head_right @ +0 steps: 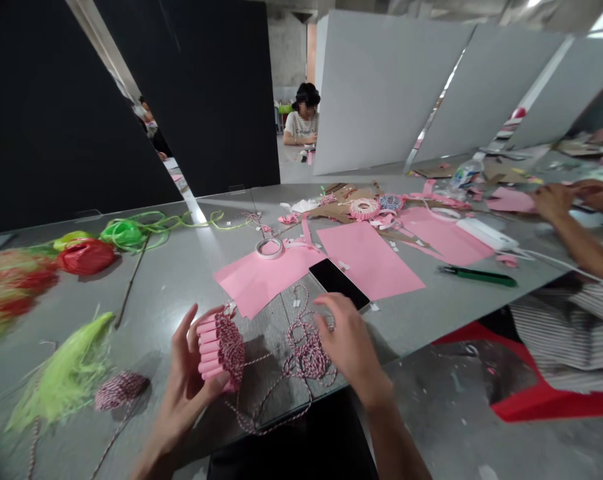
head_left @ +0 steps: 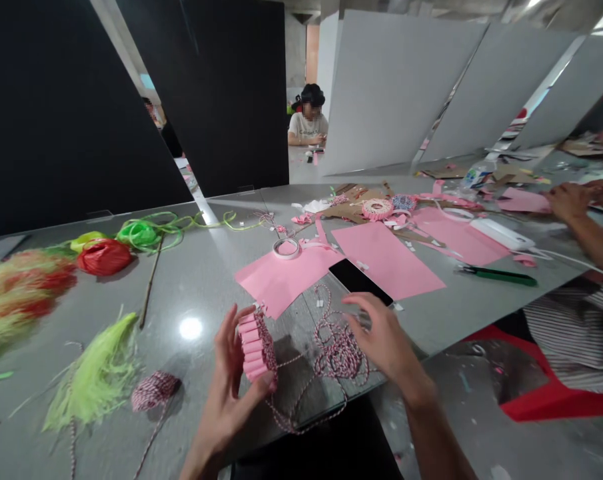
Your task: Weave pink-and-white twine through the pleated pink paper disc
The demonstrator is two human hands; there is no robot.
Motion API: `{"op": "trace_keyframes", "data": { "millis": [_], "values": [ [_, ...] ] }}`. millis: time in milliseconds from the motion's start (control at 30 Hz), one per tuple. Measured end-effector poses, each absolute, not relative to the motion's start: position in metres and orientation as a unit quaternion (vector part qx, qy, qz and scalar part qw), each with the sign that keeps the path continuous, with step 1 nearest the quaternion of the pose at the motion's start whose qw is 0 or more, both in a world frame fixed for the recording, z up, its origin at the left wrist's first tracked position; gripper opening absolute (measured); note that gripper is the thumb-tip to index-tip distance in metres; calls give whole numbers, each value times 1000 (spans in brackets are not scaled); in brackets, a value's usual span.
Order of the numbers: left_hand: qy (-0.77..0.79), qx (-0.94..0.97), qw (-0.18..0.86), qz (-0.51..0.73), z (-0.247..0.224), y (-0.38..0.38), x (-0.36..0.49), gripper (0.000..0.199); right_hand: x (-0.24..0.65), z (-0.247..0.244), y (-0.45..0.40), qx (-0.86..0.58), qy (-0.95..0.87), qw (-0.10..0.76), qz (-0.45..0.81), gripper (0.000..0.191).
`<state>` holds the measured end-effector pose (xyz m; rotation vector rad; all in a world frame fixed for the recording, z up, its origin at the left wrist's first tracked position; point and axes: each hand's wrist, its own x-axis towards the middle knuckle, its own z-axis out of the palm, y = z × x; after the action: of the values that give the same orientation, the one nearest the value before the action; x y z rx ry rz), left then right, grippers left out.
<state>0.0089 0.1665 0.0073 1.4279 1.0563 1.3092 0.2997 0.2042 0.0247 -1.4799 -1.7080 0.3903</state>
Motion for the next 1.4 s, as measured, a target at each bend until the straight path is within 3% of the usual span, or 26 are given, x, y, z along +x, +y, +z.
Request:
{"op": "trace_keyframes", "data": {
  "millis": [167, 367, 633, 867, 1033, 1100, 1267, 1400],
  "values": [
    [433, 634, 397, 503, 9, 167, 10, 74, 237, 43, 177, -366, -762, 414, 339, 14],
    [437, 614, 394, 526, 11, 167, 14, 47, 213, 34, 173, -360, -770, 390, 355, 10],
    [459, 570, 409, 544, 0, 167, 10, 48, 273, 8, 212, -612, -679, 388, 117, 13],
    [460, 562, 413, 549, 2, 167, 12, 47, 225, 39, 184, -389, -768, 402, 311, 19],
    [461, 559, 415, 549, 2, 166, 13, 48, 203, 37, 175, -371, -770, 381, 353, 10],
    [465, 558, 413, 550, 2, 166, 14, 48, 217, 28, 183, -405, -766, 379, 324, 11],
    [481, 549, 399, 555, 0, 169, 12, 47, 284, 5, 212, -606, -666, 420, 115, 17],
    [484, 549, 405, 548, 2, 170, 13, 47, 282, 16, 207, -564, -688, 434, 140, 18]
  ]
}}
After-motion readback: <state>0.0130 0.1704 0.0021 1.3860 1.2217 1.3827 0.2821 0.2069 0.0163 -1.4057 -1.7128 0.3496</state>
